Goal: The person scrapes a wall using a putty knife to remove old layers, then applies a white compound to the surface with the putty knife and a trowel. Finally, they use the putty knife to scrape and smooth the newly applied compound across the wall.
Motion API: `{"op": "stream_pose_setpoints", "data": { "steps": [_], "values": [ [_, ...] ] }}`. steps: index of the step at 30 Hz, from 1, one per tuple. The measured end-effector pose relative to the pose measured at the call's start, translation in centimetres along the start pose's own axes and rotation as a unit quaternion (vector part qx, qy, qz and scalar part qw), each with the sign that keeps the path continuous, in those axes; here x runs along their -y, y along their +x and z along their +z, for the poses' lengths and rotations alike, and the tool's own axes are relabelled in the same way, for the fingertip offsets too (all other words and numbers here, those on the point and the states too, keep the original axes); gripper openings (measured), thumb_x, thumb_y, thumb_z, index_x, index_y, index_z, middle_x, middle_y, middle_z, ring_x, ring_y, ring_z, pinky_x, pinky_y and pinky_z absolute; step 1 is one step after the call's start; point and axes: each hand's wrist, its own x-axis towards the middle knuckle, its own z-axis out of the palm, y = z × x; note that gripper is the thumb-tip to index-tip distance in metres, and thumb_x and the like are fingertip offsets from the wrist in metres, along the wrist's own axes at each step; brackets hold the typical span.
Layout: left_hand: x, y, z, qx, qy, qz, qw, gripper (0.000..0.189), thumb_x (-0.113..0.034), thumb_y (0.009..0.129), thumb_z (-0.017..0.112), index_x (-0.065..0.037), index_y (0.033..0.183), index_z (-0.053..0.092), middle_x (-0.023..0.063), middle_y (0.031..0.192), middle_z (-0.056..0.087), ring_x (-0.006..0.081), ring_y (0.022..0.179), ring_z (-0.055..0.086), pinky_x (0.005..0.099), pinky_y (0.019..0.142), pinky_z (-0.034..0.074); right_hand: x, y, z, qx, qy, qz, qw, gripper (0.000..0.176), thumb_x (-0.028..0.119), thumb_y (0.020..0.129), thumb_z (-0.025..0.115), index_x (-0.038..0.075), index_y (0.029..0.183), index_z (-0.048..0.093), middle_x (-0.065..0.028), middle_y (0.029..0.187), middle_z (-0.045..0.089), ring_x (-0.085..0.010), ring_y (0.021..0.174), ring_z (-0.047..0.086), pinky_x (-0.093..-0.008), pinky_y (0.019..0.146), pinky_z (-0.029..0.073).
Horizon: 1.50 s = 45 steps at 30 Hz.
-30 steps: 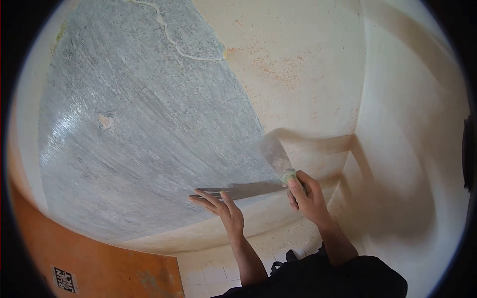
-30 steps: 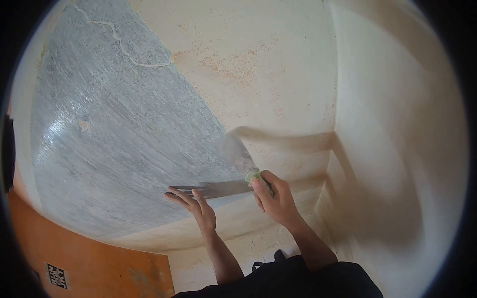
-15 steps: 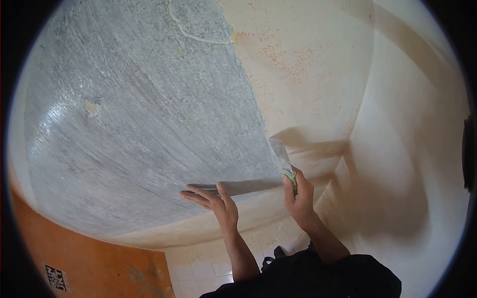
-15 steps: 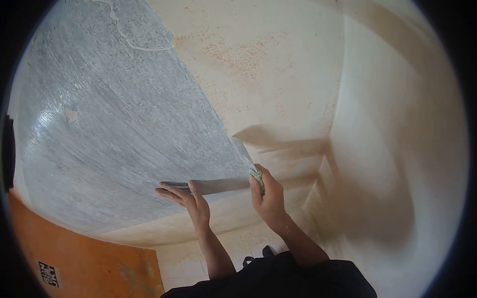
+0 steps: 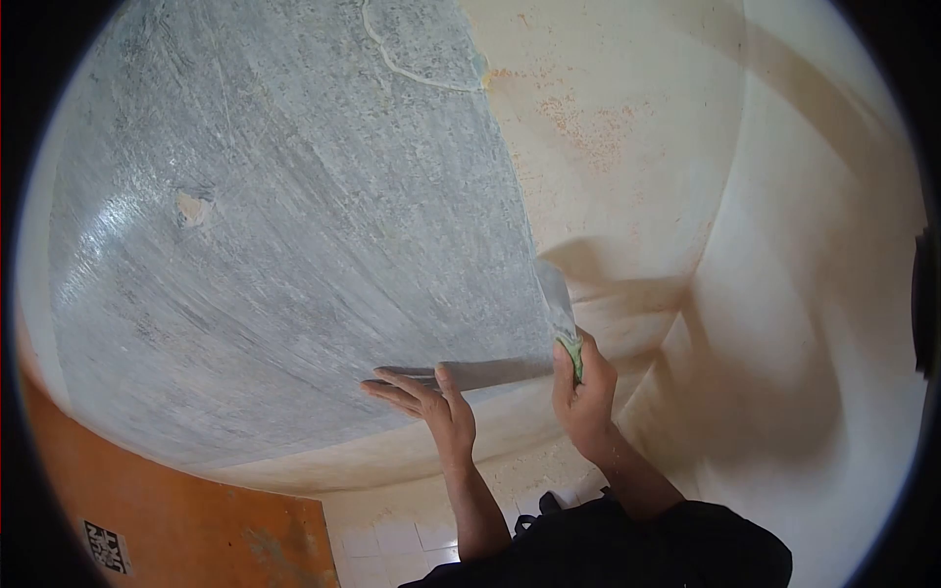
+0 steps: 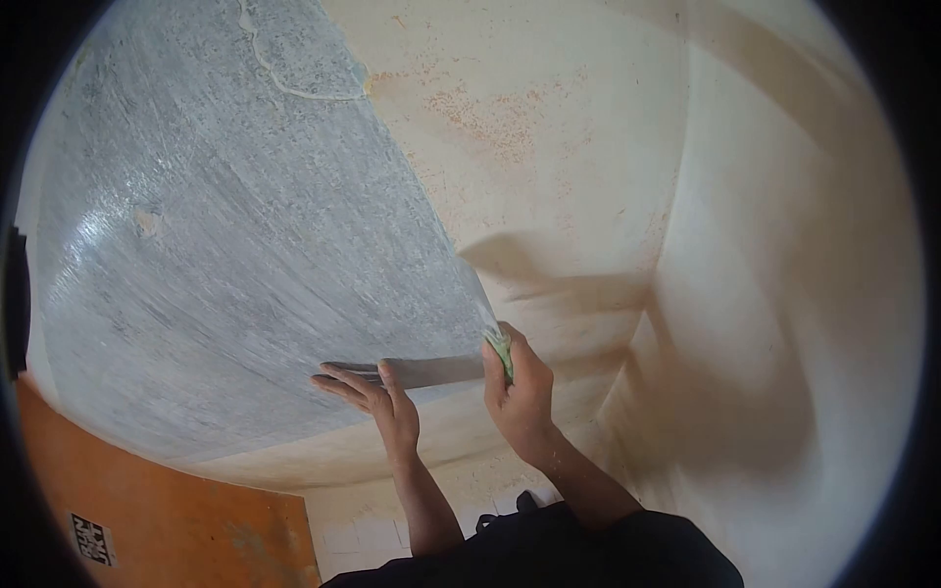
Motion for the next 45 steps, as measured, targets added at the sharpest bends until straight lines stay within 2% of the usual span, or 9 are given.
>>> {"op": "stream_pose_setpoints", "data": {
  "steps": [3, 5, 8, 17, 25, 31, 40, 42, 45],
  "values": [
    [-0.2, -0.1, -0.1, -0.001, -0.007, 0.006, 1.0, 0.084, -0.044, 0.104, 0.036, 0.001, 0.15, -0.017, 0.0314, 0.15, -0.031, 0.0467, 0.141, -0.028, 0.0607, 0.113, -0.008, 0.1, 0.4, -0.4, 0.077, 0.098, 0.088, 0.988, 0.017, 0.014, 0.1, 0.055, -0.002, 0.103, 0.059, -0.0079, 0.063, 0.053, -0.0092, 0.052, 0.049, -0.0265, 0.049, 0.041],
    [0.3, 0.1, -0.3, 0.001, -0.003, 0.013, 1.0, 0.084, -0.044, 0.104, 0.036, 0.002, 0.15, -0.017, 0.0315, 0.15, -0.031, 0.0468, 0.141, -0.028, 0.0607, 0.113, -0.008, 0.0, -0.5, -1.0, 0.167, 0.282, 0.278, 0.903, 0.029, 0.026, 0.104, 0.049, 0.0, 0.096, 0.058, 0.0009, 0.059, 0.043, -0.0031, 0.05, 0.039, -0.0229, 0.045, 0.032],
    [0.3, 0.1, -0.1, 0.003, 0.005, 0.014, 1.0, 0.084, -0.044, 0.104, 0.036, 0.002, 0.15, -0.017, 0.0318, 0.15, -0.031, 0.047, 0.141, -0.028, 0.0608, 0.113, -0.008, 0.4, -1.2, -0.9, 0.197, 0.314, 0.316, 0.873, 0.042, 0.038, 0.106, 0.039, 0.002, 0.095, 0.058, 0.0046, 0.058, 0.04, -0.0027, 0.045, 0.032, -0.0204, 0.041, 0.028],
    [0.2, 0.1, 0.1, -0.008, 0.006, 0.011, 1.0, 0.083, -0.044, 0.104, 0.036, 0.0, 0.151, -0.016, 0.0321, 0.15, -0.031, 0.0475, 0.14, -0.029, 0.0621, 0.113, -0.007, 2.1, 0.5, -2.4, 0.205, 0.33, 0.387, 0.836, 0.042, 0.038, 0.104, 0.047, -0.001, 0.093, 0.058, 0.0053, 0.06, 0.04, -0.0018, 0.049, 0.035, -0.0201, 0.043, 0.03],
    [-0.1, -0.3, -0.6, 0.012, -0.014, 0.008, 1.0, 0.082, -0.045, 0.104, 0.036, -0.002, 0.152, -0.015, 0.0301, 0.151, -0.03, 0.046, 0.141, -0.029, 0.0614, 0.113, -0.006, 2.7, 1.9, -2.4, 0.196, 0.287, 0.342, 0.873, 0.043, 0.041, 0.104, 0.044, 0.002, 0.093, 0.057, 0.0052, 0.058, 0.038, -0.0015, 0.045, 0.031, -0.0196, 0.041, 0.026],
    [-1.7, -0.6, -1.4, 0.001, -0.037, 0.001, 0.999, 0.079, -0.043, 0.104, 0.037, -0.001, 0.153, -0.009, 0.0279, 0.156, -0.021, 0.045, 0.146, -0.016, 0.0606, 0.115, 0.001, 2.5, 2.3, -2.6, 0.207, 0.286, 0.329, 0.876, 0.043, 0.041, 0.104, 0.046, 0.001, 0.093, 0.06, 0.0055, 0.058, 0.039, -0.0019, 0.047, 0.034, -0.0204, 0.043, 0.028],
    [-3.7, -3.7, -0.4, -0.116, -0.134, 0.049, 0.983, 0.057, -0.03, 0.105, 0.042, 0.002, 0.149, 0.026, 0.0293, 0.154, 0.019, 0.041, 0.144, 0.02, 0.0535, 0.115, 0.022, 3.2, 3.8, -2.5, 0.257, 0.321, 0.35, 0.841, 0.044, 0.041, 0.103, 0.048, 0.001, 0.091, 0.061, 0.0056, 0.059, 0.042, -0.0032, 0.051, 0.039, -0.0218, 0.046, 0.033],
    [-4.1, -4.5, 0.3, -0.047, -0.213, 0.023, 0.976, 0.05, -0.028, 0.105, 0.042, 0.006, 0.141, 0.039, 0.0246, 0.145, 0.031, 0.0342, 0.132, 0.04, 0.0481, 0.107, 0.037, 3.4, 4.1, -2.4, 0.254, 0.319, 0.329, 0.852, 0.043, 0.04, 0.103, 0.047, 0.001, 0.091, 0.061, 0.0054, 0.06, 0.042, -0.0034, 0.051, 0.04, -0.0222, 0.046, 0.033],
    [-6.3, -5.6, 0.6, 0.05, -0.347, -0.028, 0.936, 0.051, -0.035, 0.106, 0.039, 0.006, 0.135, 0.044, 0.0165, 0.133, 0.045, 0.0295, 0.124, 0.047, 0.0445, 0.105, 0.039, 1.6, 3.3, -0.8, 0.272, 0.307, 0.279, 0.868, 0.041, 0.037, 0.104, 0.046, 0.001, 0.092, 0.06, 0.0032, 0.062, 0.047, -0.0058, 0.055, 0.045, -0.0237, 0.053, 0.039]
  ]
}}
